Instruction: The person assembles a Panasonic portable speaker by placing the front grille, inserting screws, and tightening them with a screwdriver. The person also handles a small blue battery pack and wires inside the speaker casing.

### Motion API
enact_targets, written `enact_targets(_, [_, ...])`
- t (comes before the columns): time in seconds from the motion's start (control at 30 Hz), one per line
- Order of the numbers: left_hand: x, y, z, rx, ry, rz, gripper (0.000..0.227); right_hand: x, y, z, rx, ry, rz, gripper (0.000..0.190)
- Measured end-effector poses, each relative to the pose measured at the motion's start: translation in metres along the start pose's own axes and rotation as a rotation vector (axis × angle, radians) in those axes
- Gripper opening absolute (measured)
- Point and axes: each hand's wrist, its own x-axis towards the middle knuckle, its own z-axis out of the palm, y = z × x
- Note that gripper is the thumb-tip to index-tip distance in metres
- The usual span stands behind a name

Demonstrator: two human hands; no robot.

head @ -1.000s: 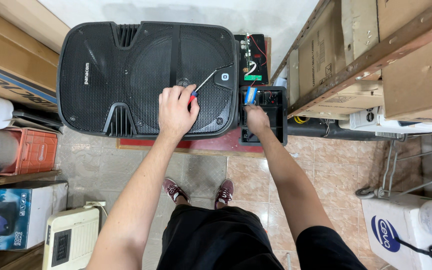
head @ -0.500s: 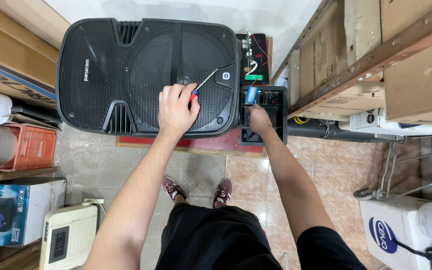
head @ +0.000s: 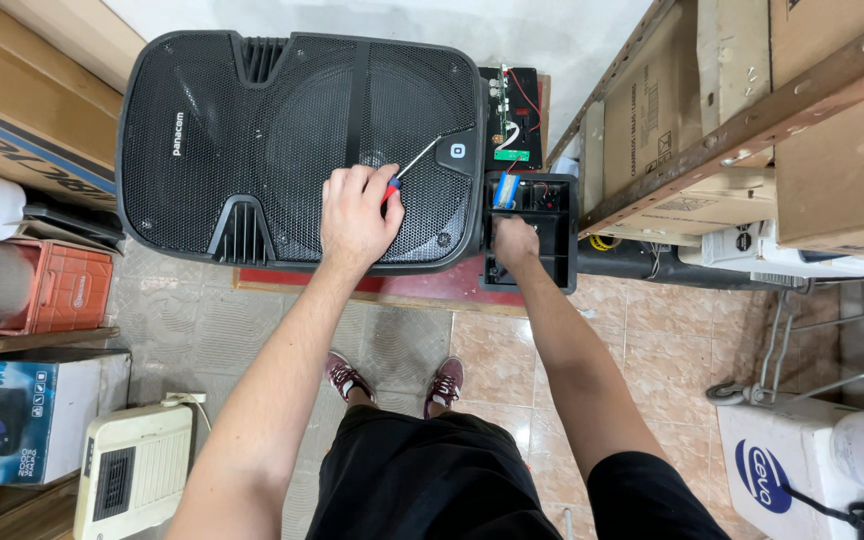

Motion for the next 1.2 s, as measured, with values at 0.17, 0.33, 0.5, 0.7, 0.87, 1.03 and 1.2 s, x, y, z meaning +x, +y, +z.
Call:
enact_targets(0.17, [-0.001,-0.001,0.002,0.016,-0.008,-0.008,0.036,0.009,0.002,0.009,0.024,-0.001,0.063,0.035])
enact_targets(0.33, [-0.002,-0.001,0.003,0.011,-0.010,-0.014,0.035,0.013,0.009,0.012,0.045,0.005,0.083,0.031])
enact_targets(0.5, [-0.003,-0.003,0.005,0.015,-0.009,-0.013,0.036,-0.017,-0.001,-0.022,0.219,0.061,0.136,0.023])
enact_targets(0.7, [-0.005,-0.005,0.007,0.003,-0.006,-0.016,0.035,-0.010,0.010,-0.032,0.453,0.179,0.152,0.016])
enact_targets(0.87, [0.000,0.003,-0.005,-0.001,0.022,-0.027,0.048,-0.028,0.007,-0.054,0.868,0.249,0.252,0.020])
enact_targets(1.03, [-0.003,-0.003,0.006,0.021,0.051,-0.023,0.048,-0.056,0.009,-0.069,0.986,0.261,0.242,0.023])
enact_targets(1.2, [0.004,0.001,-0.001,0.098,0.008,-0.035,0.048,-0.050,0.029,-0.066,1.272,0.301,0.139,0.022])
